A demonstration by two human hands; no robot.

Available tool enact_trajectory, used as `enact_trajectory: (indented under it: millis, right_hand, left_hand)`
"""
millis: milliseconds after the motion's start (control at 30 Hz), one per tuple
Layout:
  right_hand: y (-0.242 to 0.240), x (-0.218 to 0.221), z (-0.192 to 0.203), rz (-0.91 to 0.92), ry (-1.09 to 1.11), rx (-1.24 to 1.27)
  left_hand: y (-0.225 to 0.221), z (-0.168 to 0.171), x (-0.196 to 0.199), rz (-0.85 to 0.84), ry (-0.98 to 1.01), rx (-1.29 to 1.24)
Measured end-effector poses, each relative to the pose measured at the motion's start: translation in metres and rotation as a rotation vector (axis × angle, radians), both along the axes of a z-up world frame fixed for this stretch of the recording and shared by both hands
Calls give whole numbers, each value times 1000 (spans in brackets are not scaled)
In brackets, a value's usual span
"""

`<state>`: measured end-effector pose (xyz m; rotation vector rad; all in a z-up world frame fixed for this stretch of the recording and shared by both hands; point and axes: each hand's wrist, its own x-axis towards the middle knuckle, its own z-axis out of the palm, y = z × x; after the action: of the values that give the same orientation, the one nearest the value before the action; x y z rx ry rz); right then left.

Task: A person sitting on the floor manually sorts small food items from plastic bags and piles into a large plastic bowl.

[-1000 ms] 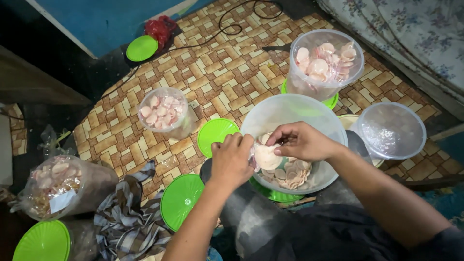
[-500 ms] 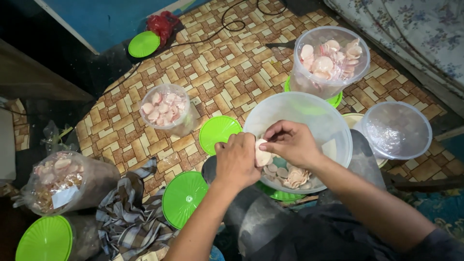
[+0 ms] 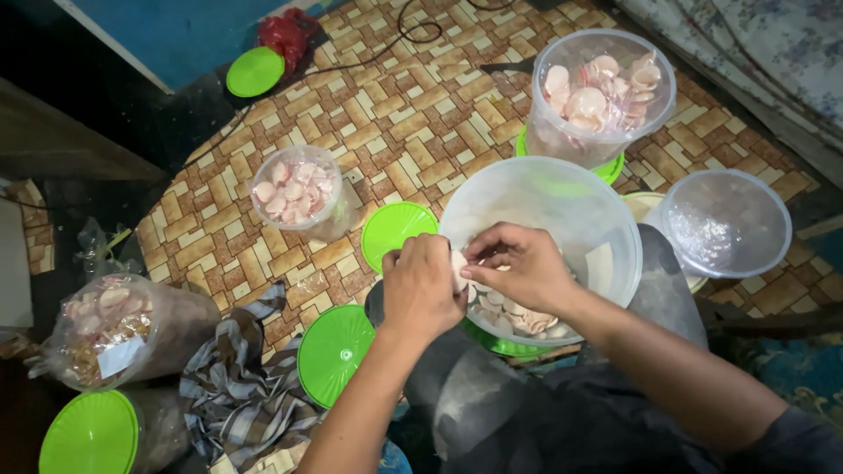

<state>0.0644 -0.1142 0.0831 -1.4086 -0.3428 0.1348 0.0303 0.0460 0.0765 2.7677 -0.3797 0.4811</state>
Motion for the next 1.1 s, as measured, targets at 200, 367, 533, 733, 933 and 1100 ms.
enact_trajectory:
  millis: [200, 367, 533, 733, 933, 1100]
  right_hand:
    - [-1, -1, 21, 166, -453, -440]
    - [-11, 14, 34, 424, -451, -366]
    - [-30, 83, -20, 281, -157, -36]
    - [-27, 139, -140, 654, -149, -1316]
    - [-8, 140, -197, 704, -322, -1800]
    - [-1, 129, -213, 653, -551, -1827]
  left_hand:
    - [-3, -6, 2, -8, -135, 11]
    - [10, -12, 7, -59, -145, -67]
    - [19, 7, 11, -28, -145, -110]
    - [30, 20, 13, 138, 148, -582]
    - [45, 24, 20, 370, 354, -778]
    - [47, 15, 21, 216, 419, -853]
